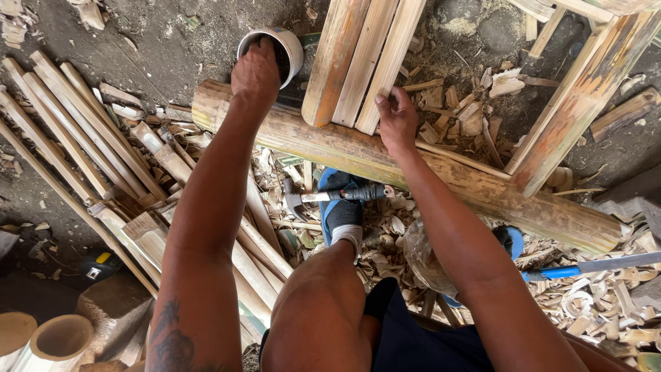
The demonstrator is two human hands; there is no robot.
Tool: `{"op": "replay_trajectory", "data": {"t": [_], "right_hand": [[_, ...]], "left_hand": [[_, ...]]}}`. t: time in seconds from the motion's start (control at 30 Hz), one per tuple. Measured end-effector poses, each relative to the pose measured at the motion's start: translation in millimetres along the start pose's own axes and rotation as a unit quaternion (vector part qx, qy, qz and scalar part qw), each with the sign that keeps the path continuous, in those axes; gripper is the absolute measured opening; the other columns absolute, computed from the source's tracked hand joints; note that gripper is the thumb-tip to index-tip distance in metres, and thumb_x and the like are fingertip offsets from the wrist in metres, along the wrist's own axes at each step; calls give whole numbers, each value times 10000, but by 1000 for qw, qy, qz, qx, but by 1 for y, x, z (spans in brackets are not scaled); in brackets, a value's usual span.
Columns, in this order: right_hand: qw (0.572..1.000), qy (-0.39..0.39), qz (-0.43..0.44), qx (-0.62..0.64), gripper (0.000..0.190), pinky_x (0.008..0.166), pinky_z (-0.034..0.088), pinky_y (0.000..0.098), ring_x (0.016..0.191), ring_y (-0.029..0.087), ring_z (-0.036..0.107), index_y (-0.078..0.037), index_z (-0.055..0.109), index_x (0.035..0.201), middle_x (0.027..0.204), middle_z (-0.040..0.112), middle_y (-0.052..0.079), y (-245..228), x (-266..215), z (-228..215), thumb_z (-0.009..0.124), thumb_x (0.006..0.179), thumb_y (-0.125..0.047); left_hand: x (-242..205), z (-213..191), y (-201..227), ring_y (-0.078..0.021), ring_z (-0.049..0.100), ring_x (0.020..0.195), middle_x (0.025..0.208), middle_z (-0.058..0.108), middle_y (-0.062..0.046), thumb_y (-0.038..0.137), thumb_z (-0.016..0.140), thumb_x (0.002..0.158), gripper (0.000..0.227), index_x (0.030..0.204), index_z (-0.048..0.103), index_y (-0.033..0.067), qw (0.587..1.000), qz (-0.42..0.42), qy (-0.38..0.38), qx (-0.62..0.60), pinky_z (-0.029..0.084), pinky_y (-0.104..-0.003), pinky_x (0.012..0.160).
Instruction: The person assembles a bamboo frame by placing thin bamboo strips into a frame, cutting them to size with a machete, and securing them with nails using a hammer. The person repeatedly picks up strips, cuts them, and hammers them into place.
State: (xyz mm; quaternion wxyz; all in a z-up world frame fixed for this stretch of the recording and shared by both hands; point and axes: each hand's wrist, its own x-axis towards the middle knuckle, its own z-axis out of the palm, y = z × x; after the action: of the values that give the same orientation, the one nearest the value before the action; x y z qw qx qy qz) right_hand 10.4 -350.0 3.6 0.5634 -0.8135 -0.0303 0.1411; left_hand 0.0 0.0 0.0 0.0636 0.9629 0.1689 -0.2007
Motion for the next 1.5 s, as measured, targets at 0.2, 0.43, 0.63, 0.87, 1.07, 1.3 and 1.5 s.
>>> {"op": "replay_trajectory", "data": {"t": [0.2,0.43,0.63,0.87,1.07,1.3,1.5], "right_hand": [[999,-6,-4,32,448,648,465,292,750,80,520,-54,660,1191,873,639,-13,-15,-6,-4,682,1012,-464],[997,-6,-8,75,449,744,504,275,831,73,571,-30,659,1193,947,685,0,-17,-3,-1,719,1006,-434],[996,25,-10,80,436,789,556,296,885,101,633,-15,620,1247,1026,709,36,-29,-6,0,735,998,-355],[970,-186,-106,-117,201,733,628,321,803,168,642,-55,590,1141,987,654,69,-54,-116,-16,621,1089,-247],[767,-258,-365,-461,363,812,566,443,881,267,662,-16,626,1253,1117,665,176,-62,-171,-7,583,910,-124],[832,-346,-92,-423,349,735,608,436,890,275,689,-121,646,1177,1107,674,132,-83,-181,-80,695,851,-236],[848,-299,-25,-436,340,547,582,456,614,295,692,-151,545,1246,899,705,140,-105,-163,-171,621,967,-329]], "left_hand": [[-44,-55,19,-368,750,843,1171,667,-210,128,683,935,293,1213,639,45,994,26,87,-68,652,-414,624],[-71,-73,23,-149,742,605,1038,753,-147,52,599,1079,151,1110,746,49,936,46,260,-232,600,-258,437],[-105,-80,67,-156,768,848,1048,755,-99,72,698,1046,100,1051,776,134,845,205,399,-291,652,-238,646],[-118,-70,77,-179,773,811,1057,767,-91,70,674,1063,120,1177,699,97,864,249,315,-304,670,-291,643],[-129,-54,96,-186,756,728,1051,762,-148,61,617,1072,129,1163,709,64,859,305,278,-303,630,-257,535],[-129,-53,111,-179,742,735,1121,757,-83,143,627,1101,110,1153,708,89,891,360,152,-234,637,-297,601],[-112,-43,140,-239,349,1489,1521,532,37,240,727,895,82,972,729,211,869,468,137,-88,239,-479,1229]]}}
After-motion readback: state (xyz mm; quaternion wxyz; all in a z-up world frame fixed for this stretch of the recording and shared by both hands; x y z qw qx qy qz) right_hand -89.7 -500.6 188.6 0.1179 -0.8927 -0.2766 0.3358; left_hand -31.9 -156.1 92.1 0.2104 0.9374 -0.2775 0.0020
